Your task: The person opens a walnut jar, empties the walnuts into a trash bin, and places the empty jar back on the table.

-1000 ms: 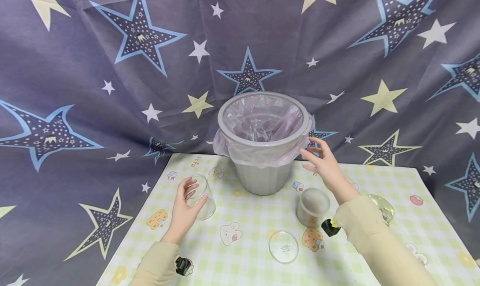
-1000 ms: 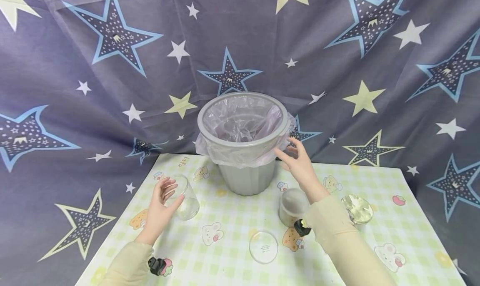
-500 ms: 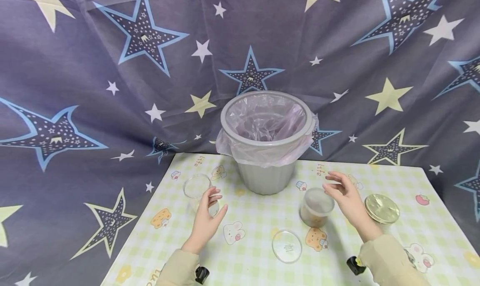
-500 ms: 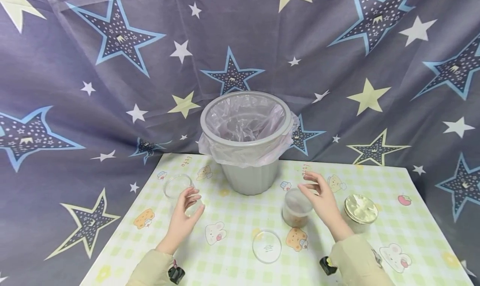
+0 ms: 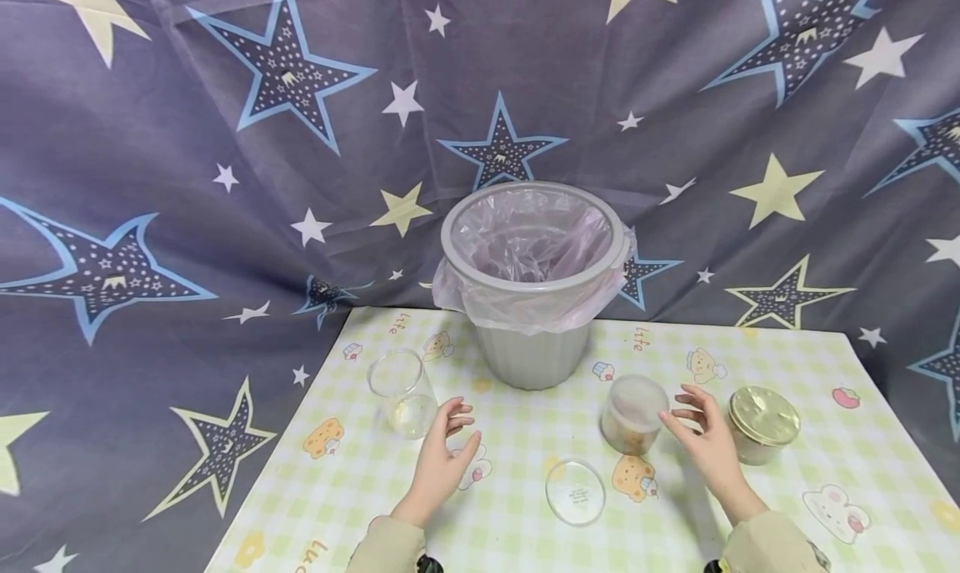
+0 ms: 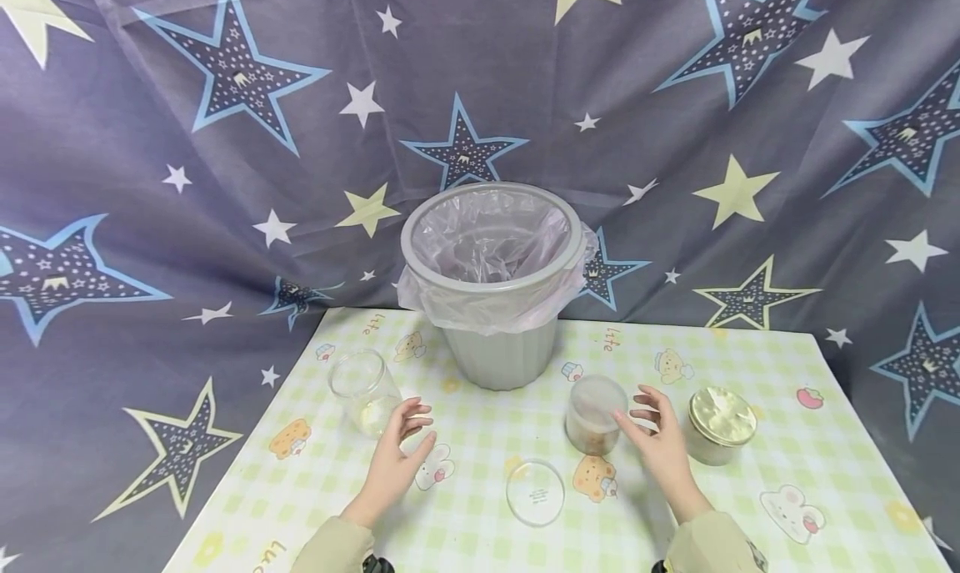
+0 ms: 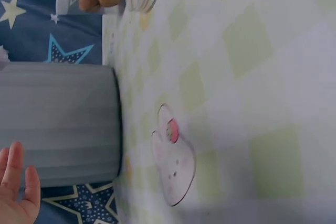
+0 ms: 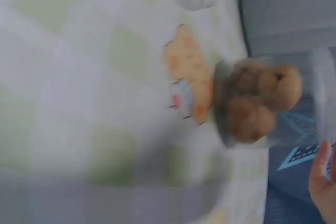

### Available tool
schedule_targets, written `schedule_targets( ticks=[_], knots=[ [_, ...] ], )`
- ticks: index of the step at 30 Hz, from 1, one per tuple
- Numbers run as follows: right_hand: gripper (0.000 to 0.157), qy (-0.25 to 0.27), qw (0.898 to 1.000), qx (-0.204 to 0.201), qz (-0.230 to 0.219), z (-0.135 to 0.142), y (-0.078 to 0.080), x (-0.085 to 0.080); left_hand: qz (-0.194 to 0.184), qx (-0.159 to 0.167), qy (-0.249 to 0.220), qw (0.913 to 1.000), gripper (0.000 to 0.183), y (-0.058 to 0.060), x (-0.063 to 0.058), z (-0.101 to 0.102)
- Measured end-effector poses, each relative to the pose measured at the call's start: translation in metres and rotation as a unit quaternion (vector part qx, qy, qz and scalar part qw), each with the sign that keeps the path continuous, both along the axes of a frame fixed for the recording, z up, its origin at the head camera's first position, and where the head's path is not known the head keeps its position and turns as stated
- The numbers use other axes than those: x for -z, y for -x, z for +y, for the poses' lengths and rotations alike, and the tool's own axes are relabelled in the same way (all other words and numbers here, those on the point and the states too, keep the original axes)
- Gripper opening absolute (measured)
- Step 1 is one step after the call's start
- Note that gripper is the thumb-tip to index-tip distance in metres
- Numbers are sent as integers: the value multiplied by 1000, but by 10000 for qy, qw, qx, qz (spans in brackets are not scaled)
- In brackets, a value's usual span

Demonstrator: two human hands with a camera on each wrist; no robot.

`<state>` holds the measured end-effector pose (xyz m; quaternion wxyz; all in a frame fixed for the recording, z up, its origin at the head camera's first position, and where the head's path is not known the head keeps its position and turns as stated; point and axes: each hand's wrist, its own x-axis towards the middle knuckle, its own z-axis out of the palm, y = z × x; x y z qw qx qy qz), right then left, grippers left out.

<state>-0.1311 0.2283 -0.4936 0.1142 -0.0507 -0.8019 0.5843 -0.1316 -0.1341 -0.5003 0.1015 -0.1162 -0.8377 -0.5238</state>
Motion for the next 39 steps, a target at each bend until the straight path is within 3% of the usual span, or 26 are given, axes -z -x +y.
schedule_targets(
  ticks=[3,10,16,19,25,39],
  knots=[
    [63,1,9997,48,-250,4,0,8,-90,56,11,9999,51,-2,4,3],
    [83,-460,9928,-562,-957,13,6,27,-334,40,-71,9994,44,-5,12,9],
    [96,-390,9891,-1015,-994,13,16,43,-146,126,117,9997,38,-1,14,18],
    [99,-305,9887,-1097,-970,10,20,47,62,178,294,9994,37,3,15,24],
    [106,81,9883,-1278,-830,1,25,54,94,349,450,9983,36,10,13,36],
    [104,297,9925,-842,-833,-15,30,72,-38,774,857,9933,42,13,6,57]
  ],
)
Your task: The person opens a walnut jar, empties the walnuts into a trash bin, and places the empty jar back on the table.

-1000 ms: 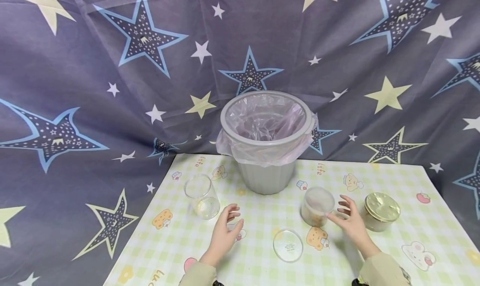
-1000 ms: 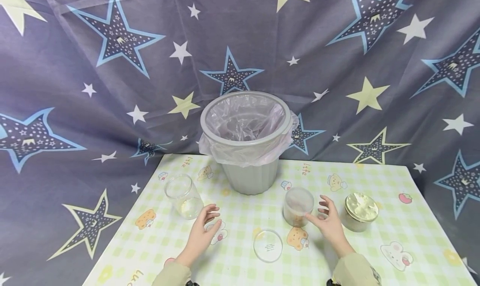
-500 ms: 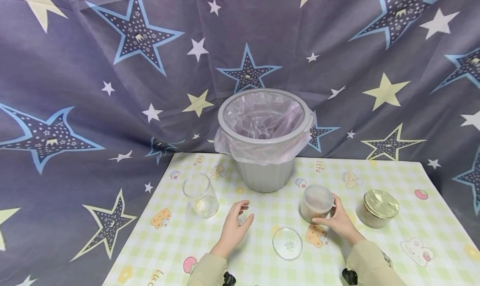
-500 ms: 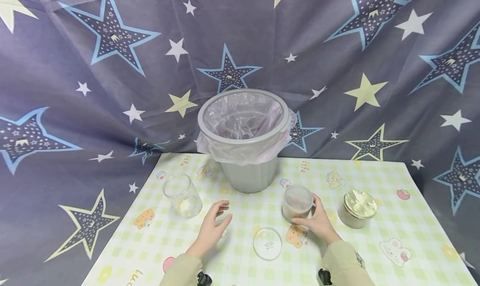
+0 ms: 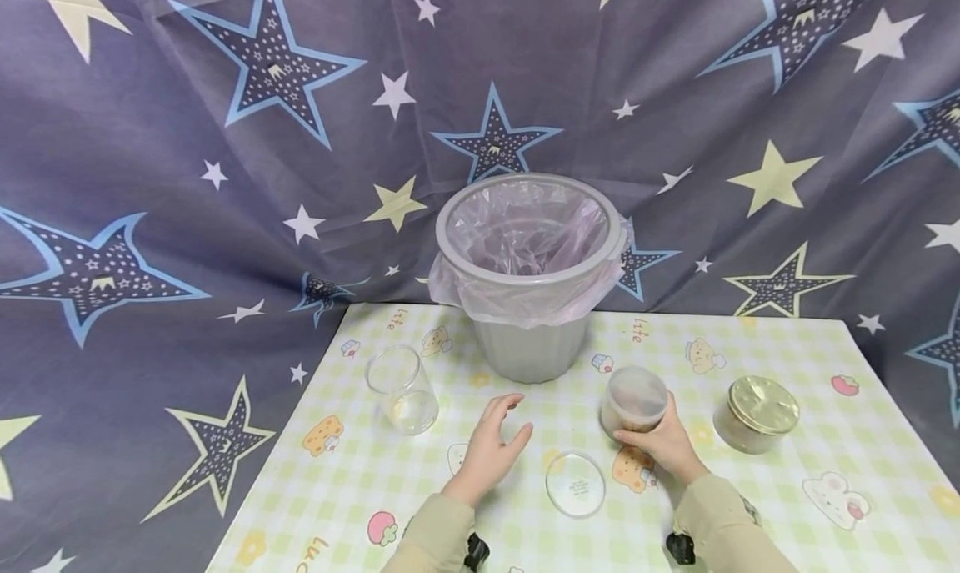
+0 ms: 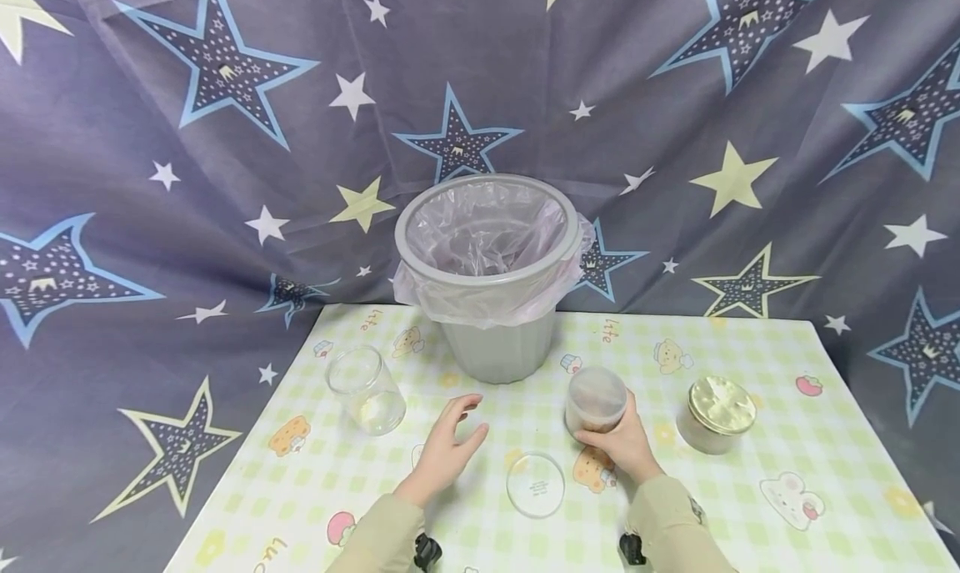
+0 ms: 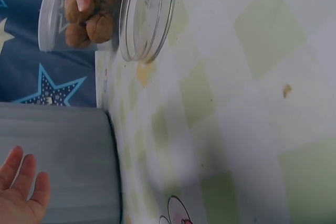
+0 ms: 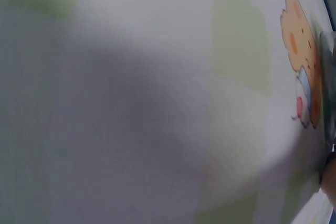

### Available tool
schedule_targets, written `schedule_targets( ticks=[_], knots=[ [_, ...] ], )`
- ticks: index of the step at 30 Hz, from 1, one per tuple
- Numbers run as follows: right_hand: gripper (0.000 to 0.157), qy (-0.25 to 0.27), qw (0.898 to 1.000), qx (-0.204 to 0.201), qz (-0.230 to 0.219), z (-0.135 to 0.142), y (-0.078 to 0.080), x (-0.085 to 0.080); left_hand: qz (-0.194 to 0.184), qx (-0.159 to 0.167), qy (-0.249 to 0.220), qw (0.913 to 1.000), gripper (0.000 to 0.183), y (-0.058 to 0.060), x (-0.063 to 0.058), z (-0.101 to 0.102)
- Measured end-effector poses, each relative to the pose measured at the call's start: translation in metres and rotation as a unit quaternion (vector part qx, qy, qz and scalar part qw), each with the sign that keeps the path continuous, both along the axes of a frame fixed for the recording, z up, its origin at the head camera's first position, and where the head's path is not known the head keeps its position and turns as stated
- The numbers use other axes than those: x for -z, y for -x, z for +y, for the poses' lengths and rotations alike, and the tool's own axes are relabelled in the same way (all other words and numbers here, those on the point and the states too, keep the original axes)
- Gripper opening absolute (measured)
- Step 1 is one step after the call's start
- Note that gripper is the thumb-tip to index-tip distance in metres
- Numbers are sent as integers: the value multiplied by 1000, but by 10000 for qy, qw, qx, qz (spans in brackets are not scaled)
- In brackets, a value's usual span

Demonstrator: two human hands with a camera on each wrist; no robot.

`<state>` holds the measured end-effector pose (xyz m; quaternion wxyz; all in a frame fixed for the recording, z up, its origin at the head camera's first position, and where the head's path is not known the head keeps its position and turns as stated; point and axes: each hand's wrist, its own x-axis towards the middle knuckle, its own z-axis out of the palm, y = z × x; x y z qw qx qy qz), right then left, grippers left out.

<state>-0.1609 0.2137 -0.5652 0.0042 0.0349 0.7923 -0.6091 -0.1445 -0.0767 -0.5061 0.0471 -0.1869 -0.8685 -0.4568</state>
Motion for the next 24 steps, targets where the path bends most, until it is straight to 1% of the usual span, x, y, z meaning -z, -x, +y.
schedule_targets(
  ticks=[3,5,9,12,15,19,24],
  knots=[
    [101,-58,9999,119,26,-3,1,1,-77,51,71,9999,42,0,-2,4],
    [100,-200,9996,203,53,-4,0,0,-84,88,128,9998,43,0,-4,6],
    [100,-501,9982,302,112,-6,-2,-2,8,167,275,9995,44,1,-7,10],
    [100,-570,9978,198,272,-6,-3,-3,37,243,395,9989,45,1,-10,10],
    [100,-580,9965,3,602,-6,-3,-6,-3,365,512,9980,47,2,-14,8],
    [97,-726,9916,-189,1049,-6,-2,-9,-62,519,679,9963,49,5,-19,5],
    [94,-1030,9854,-230,1334,-7,-5,-18,45,611,689,9957,50,7,-24,5]
  ],
)
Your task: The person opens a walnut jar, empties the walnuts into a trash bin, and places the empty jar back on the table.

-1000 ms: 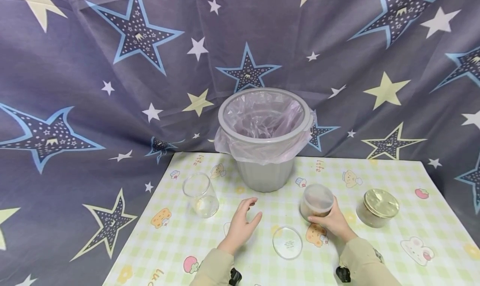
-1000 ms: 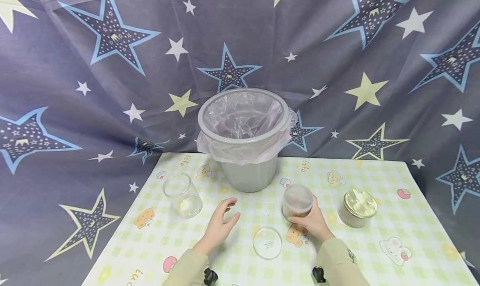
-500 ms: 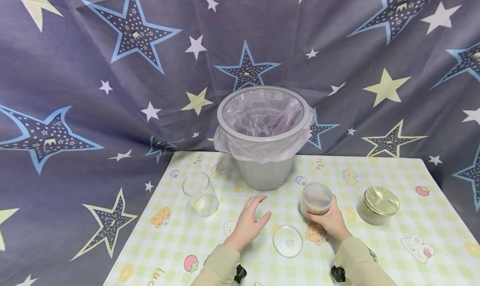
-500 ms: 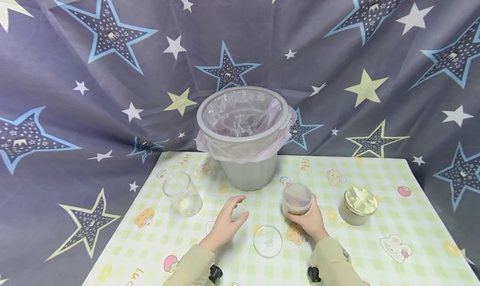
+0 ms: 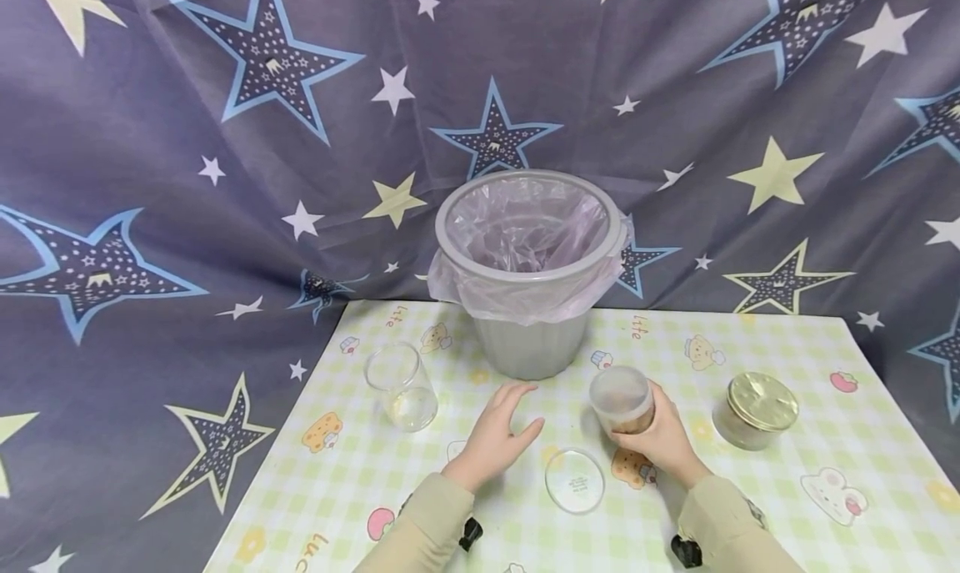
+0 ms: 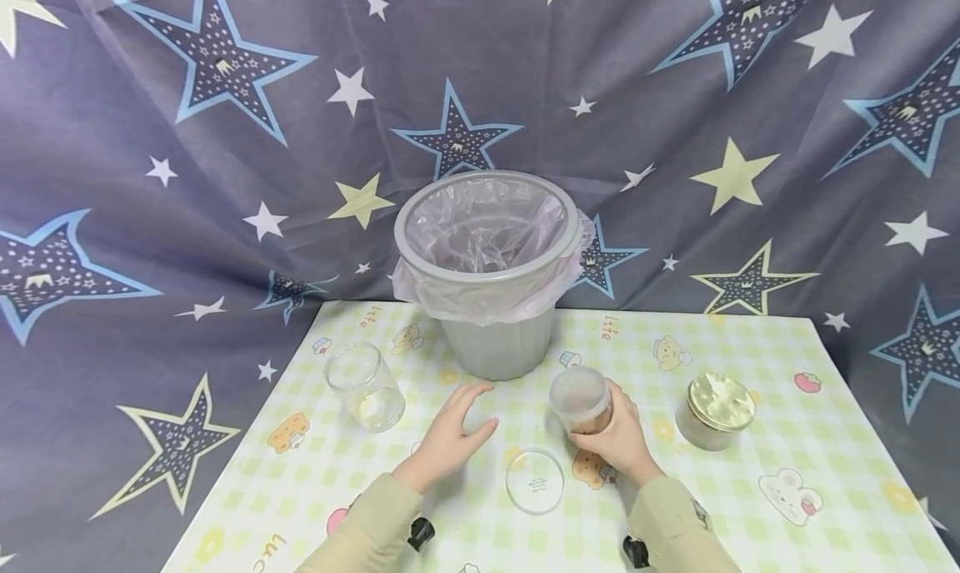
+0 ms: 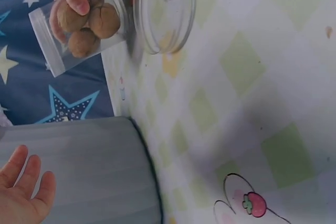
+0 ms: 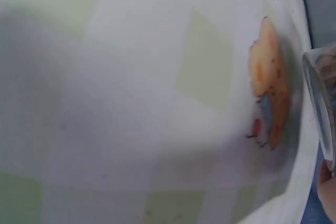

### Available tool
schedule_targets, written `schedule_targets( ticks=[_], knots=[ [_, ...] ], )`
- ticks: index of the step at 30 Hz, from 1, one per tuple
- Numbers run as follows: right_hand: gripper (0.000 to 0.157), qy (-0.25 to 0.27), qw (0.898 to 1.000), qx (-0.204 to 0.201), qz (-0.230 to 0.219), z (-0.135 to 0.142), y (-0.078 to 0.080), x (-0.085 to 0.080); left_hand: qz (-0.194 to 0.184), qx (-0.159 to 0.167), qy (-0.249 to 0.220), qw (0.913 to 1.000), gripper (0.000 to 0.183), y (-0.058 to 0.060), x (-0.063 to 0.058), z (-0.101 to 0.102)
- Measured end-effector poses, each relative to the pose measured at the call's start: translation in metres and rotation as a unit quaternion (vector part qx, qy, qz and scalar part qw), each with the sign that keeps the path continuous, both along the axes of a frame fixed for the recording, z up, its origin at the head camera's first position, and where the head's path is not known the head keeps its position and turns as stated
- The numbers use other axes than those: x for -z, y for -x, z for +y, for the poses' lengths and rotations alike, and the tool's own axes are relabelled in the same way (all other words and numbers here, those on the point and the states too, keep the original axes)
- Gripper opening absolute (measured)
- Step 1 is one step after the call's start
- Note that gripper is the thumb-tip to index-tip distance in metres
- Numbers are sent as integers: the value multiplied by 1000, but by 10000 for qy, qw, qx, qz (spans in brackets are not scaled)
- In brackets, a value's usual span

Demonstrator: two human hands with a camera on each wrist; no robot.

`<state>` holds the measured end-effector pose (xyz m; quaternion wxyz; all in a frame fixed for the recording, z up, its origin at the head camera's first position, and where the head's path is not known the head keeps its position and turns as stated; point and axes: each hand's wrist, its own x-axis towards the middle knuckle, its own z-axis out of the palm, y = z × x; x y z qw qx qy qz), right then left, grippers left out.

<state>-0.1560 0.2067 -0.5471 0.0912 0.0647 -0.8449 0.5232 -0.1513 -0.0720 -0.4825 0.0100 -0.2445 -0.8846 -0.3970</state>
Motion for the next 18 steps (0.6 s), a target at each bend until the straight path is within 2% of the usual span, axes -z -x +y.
schedule_targets(
  ticks=[10,18],
  knots=[
    [92,-610,9981,-30,-11,-6,-7,-22,288,62,130,9995,56,-1,-10,2],
    [93,-1175,9921,-302,322,-18,-15,-36,340,431,426,9976,71,-3,-21,5]
  ],
)
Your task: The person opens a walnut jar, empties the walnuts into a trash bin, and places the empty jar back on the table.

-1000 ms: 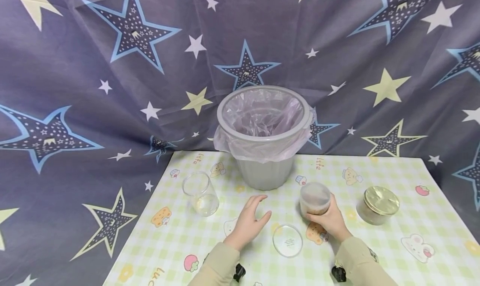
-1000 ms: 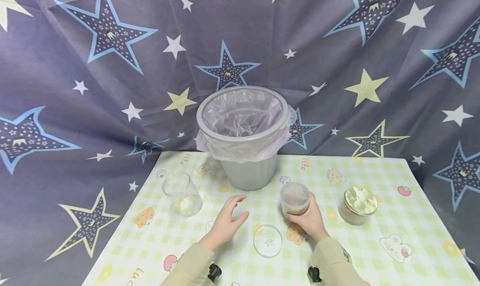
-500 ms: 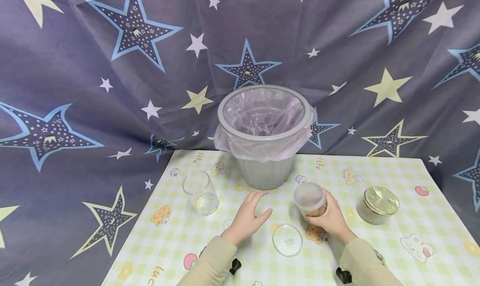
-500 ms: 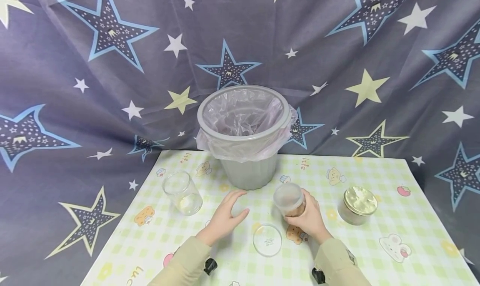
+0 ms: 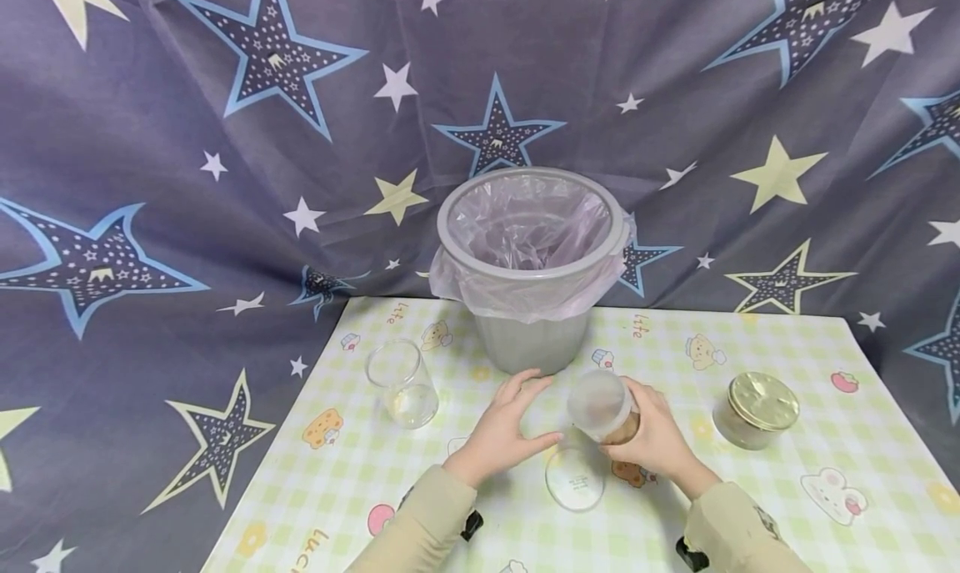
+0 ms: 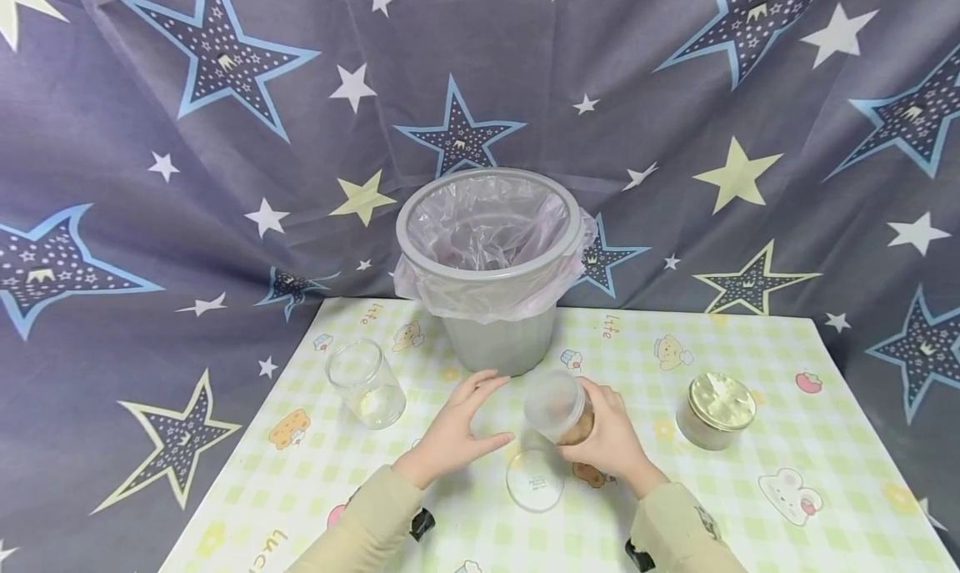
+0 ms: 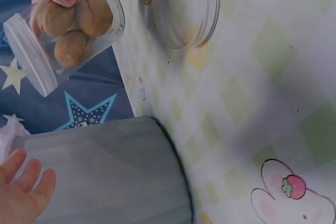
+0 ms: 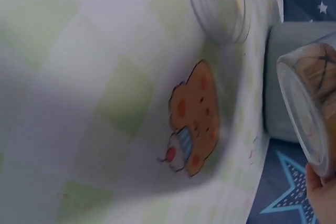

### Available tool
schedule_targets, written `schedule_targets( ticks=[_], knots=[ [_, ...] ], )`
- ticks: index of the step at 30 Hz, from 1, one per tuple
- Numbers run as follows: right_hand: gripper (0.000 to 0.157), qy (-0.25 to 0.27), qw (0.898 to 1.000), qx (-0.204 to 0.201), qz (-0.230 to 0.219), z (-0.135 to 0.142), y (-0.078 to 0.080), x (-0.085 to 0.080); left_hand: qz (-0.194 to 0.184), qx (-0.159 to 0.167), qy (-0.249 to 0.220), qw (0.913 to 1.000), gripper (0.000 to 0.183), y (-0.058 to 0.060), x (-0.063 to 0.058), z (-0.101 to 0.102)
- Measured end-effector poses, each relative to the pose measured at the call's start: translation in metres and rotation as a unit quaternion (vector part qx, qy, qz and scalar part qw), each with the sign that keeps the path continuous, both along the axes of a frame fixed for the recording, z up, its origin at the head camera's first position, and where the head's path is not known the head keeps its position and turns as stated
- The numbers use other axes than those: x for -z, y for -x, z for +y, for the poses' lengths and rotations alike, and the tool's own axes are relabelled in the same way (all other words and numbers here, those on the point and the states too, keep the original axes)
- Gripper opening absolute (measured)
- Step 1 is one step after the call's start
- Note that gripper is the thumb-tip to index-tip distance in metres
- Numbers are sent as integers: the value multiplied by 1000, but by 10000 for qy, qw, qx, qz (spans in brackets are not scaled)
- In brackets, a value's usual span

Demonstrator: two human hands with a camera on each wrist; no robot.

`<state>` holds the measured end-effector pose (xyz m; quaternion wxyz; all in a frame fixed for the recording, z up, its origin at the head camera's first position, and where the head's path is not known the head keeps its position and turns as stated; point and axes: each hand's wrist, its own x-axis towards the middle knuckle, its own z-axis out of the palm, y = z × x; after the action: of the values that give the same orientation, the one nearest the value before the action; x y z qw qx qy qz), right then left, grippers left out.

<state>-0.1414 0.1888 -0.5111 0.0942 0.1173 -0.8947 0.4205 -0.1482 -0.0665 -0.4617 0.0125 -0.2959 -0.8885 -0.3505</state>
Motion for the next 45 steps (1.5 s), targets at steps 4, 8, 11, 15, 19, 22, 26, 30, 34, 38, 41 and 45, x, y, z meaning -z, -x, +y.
schedule_targets(
  ticks=[4,8,11,15,19,22,26,30,34,38,41,45],
  knots=[
    [93,-182,9995,-173,210,-7,-2,-3,0,212,158,9997,77,-2,-5,1],
    [93,-250,9987,-343,280,-15,-5,-7,150,456,261,9985,82,-2,-8,2],
    [94,-273,9979,-494,311,-21,-7,-11,352,635,347,9968,88,-1,-8,2],
    [95,-301,9968,-619,403,-29,-8,-15,645,871,453,9931,92,1,-8,3],
    [96,-455,9949,-663,613,-35,-9,-17,759,1018,450,9909,92,3,-9,5],
    [98,-587,9931,-699,741,-38,-9,-17,777,1080,457,9901,91,4,-9,6],
    [96,-711,9911,-754,834,-42,-10,-19,893,1143,596,9876,88,5,-9,6],
    [95,-795,9908,-728,817,-46,-11,-20,1245,1174,782,9821,81,6,-7,5],
    [96,-881,9909,-719,726,-49,-13,-20,1989,1175,1028,9675,76,9,-4,4],
    [98,-847,9916,-752,618,-52,-14,-17,2766,1134,1249,9461,77,12,-1,2],
    [98,-752,9926,-732,606,-55,-14,-15,3229,1107,1316,9307,77,15,0,1],
    [97,-677,9926,-691,729,-58,-13,-16,3622,1061,1373,9158,77,16,-1,-1]
  ],
)
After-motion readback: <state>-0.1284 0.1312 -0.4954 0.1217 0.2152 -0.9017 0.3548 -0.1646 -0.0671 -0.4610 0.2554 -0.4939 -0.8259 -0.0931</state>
